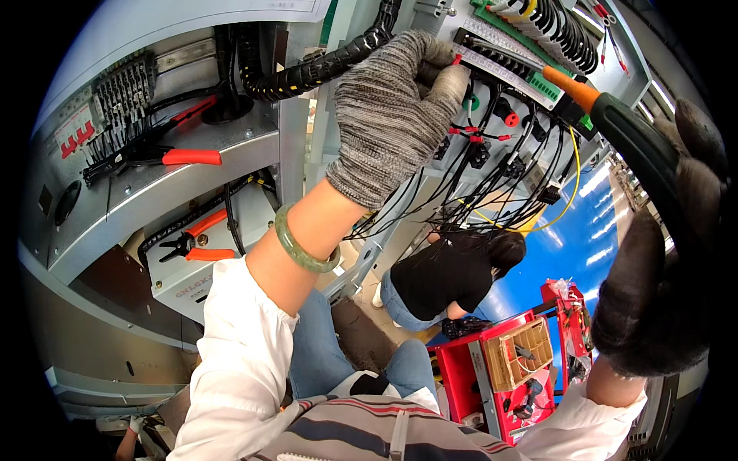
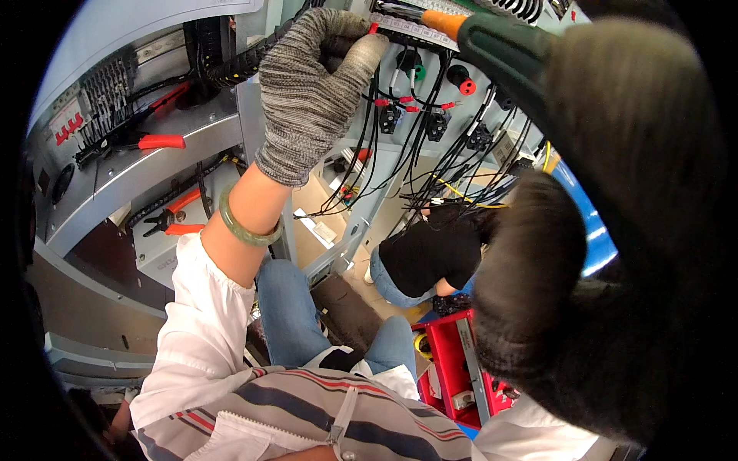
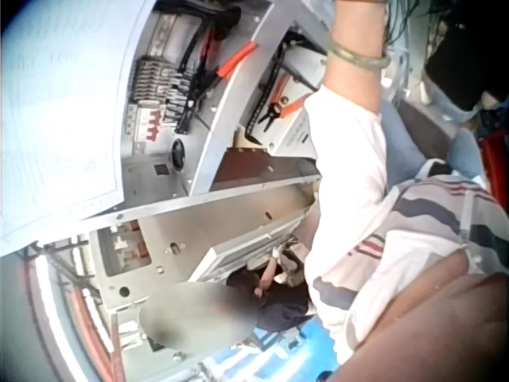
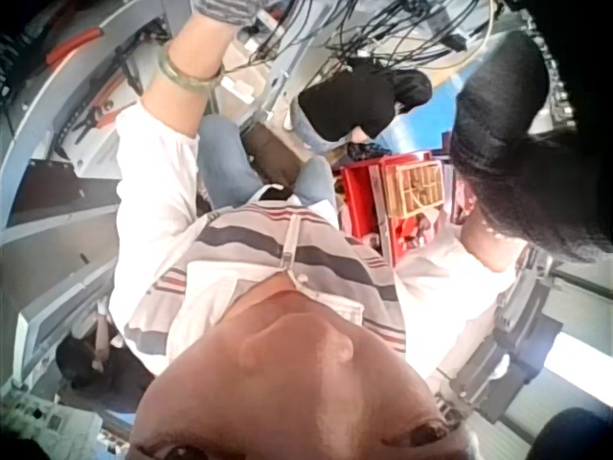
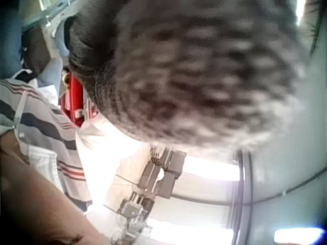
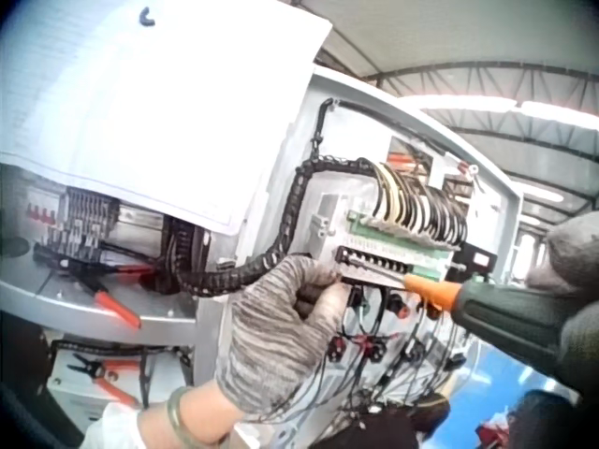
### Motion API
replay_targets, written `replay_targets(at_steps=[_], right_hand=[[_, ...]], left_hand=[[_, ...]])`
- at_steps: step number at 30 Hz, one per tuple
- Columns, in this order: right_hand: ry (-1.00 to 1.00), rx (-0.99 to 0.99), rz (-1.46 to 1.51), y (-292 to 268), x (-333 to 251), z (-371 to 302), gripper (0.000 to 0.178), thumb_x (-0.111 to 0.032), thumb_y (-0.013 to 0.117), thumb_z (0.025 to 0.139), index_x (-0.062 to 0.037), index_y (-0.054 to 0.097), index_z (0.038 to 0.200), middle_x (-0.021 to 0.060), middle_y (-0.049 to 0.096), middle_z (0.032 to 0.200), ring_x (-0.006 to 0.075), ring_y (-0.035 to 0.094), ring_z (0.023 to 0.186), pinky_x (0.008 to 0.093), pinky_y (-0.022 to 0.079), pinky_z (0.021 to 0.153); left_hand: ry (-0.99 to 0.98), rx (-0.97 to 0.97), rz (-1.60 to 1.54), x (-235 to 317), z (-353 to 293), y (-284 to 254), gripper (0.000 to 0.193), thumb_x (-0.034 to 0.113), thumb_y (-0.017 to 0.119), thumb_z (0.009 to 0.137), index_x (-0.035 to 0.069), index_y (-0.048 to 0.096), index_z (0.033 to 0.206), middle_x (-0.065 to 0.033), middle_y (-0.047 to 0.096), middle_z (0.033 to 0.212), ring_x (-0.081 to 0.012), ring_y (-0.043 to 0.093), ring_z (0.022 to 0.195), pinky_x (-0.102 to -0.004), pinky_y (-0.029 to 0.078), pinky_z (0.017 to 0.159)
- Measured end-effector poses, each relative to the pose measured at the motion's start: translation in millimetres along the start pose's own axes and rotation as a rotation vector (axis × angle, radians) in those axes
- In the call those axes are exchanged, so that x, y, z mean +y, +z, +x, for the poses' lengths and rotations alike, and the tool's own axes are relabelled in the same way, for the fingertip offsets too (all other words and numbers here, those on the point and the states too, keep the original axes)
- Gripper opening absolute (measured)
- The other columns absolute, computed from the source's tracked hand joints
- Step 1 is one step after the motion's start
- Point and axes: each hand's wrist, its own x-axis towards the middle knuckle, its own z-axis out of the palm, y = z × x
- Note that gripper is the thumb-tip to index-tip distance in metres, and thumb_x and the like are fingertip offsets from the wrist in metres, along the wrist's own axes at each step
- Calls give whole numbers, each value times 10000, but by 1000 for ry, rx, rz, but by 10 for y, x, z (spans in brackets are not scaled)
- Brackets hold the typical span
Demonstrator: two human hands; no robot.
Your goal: The person strips wire insulation using pliers and connects wires to terminal blocks inside an electrical cabinet. They use a screwdriver to tighten terminal screws and organize the wiring within the panel.
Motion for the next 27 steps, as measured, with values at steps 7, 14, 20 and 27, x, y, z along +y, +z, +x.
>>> replay_targets(at_steps=[7,14,20,27], right_hand=[[-11,17,13,1,39,6,335,-25,639,809,53,555,1124,211,607,1035,281,615,945,348,500,824],[-24,41,40,52,74,-18,331,-21,623,818,52,549,1132,221,602,1048,287,609,961,351,493,835],[-26,44,28,-12,52,-2,328,-17,609,825,52,544,1139,229,598,1059,292,605,975,353,488,845],[13,72,121,13,73,-35,312,-16,573,844,50,537,1147,243,591,1074,302,601,986,361,479,860]], left_hand=[[-2,29,-24,7,-12,13,193,189,666,812,26,623,905,-54,641,706,-118,612,607,-263,511,597],[-28,29,39,30,-9,7,210,203,708,809,30,610,879,-30,624,726,-78,581,654,-228,491,621],[-70,9,1,102,33,15,209,197,709,807,26,607,869,-24,618,720,-76,575,659,-231,489,628],[-99,-3,-61,66,17,33,216,204,712,809,29,606,879,-17,621,747,-62,561,671,-221,482,634]])
